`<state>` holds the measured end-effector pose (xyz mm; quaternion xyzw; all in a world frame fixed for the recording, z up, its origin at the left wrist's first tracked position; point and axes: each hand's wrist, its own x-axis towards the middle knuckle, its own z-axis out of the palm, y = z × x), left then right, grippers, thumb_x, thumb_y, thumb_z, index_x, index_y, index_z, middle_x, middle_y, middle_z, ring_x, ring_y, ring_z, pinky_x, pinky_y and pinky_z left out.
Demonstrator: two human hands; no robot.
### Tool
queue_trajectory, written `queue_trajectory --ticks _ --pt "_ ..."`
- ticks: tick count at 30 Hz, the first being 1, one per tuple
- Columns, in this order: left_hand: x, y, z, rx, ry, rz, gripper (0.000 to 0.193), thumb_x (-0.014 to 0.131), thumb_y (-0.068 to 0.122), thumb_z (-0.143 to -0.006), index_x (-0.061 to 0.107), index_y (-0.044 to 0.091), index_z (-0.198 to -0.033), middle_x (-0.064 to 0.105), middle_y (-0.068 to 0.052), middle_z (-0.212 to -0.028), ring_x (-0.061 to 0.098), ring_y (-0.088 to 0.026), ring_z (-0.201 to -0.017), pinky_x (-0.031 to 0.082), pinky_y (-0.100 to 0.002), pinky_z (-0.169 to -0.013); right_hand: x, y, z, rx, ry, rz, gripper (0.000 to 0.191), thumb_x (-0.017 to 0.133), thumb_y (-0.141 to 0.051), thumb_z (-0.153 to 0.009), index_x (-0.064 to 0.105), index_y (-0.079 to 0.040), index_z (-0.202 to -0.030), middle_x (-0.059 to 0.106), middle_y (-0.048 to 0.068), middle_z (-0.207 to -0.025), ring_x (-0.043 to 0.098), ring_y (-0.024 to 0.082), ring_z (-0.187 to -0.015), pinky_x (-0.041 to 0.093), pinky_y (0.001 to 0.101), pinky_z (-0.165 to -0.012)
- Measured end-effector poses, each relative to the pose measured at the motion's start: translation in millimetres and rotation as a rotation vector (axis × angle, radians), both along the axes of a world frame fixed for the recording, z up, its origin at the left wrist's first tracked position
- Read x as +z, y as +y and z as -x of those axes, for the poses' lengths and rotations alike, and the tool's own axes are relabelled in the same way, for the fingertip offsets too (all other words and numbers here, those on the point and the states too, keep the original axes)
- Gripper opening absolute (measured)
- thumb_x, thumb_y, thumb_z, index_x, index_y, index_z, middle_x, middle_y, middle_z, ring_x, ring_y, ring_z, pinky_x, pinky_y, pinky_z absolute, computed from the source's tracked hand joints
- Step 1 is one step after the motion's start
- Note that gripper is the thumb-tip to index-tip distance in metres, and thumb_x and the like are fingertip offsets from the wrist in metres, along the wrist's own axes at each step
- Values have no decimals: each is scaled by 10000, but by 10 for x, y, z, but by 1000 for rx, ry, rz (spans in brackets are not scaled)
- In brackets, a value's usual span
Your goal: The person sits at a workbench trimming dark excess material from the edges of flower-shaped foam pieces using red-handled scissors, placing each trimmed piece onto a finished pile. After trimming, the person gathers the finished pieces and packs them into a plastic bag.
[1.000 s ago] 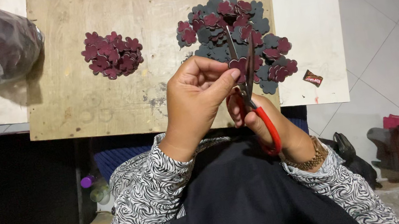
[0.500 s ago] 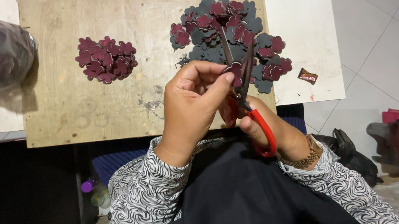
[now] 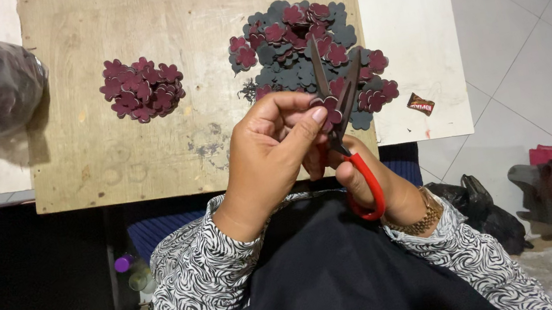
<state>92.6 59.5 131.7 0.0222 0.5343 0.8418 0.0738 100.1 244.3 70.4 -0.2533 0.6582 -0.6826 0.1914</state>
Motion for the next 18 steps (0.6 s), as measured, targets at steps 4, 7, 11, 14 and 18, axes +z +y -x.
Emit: queue_trajectory --ticks 4,7,11,14,18 --pt "13 -7 -16 -44 -3 -3 128 692 94 -1003 635 -20 -998 666 -44 -747 602 -84 -558 491 -241 -484 -23 -3 -13 -16 -19 18 899 522 -847 -900 565 13 -1158 569 46 -982 567 156 -917 512 314 -844" --pt "0 -5 -15 -66 -23 30 123 695 86 -992 642 -23 -969 664 -36 -747 602 -75 -566 492 -240 -487 -29 8 -19 -32 -8 -22 922 513 -862 -886 557 17 -1159 578 52 -970 571 157 -909 507 311 -849" --pt "-19 6 -16 -58 -20 7 121 699 83 -983 649 -21 -946 669 -43 -738 601 -76 -556 490 -239 -479 -32 -9 -16 -25 6 -18 922 483 -883 -886 570 12 -1093 541 38 -947 526 141 -880 485 296 -816" --pt "-20 8 -26 -32 9 39 122 708 77 -981 661 -28 -942 678 -48 -749 616 -81 -571 504 -239 -493 -18 -27 -7 -44 31 -29 899 475 -881 -896 567 4 -1027 536 30 -907 512 135 -845 458 283 -771" --pt "-6 11 -40 13 55 58 112 710 70 -981 670 -31 -955 702 -57 -789 647 -85 -611 536 -244 -522 28 -32 -15 -84 46 -73 922 447 -894 -881 565 1 -1070 518 8 -846 485 114 -776 422 253 -691"
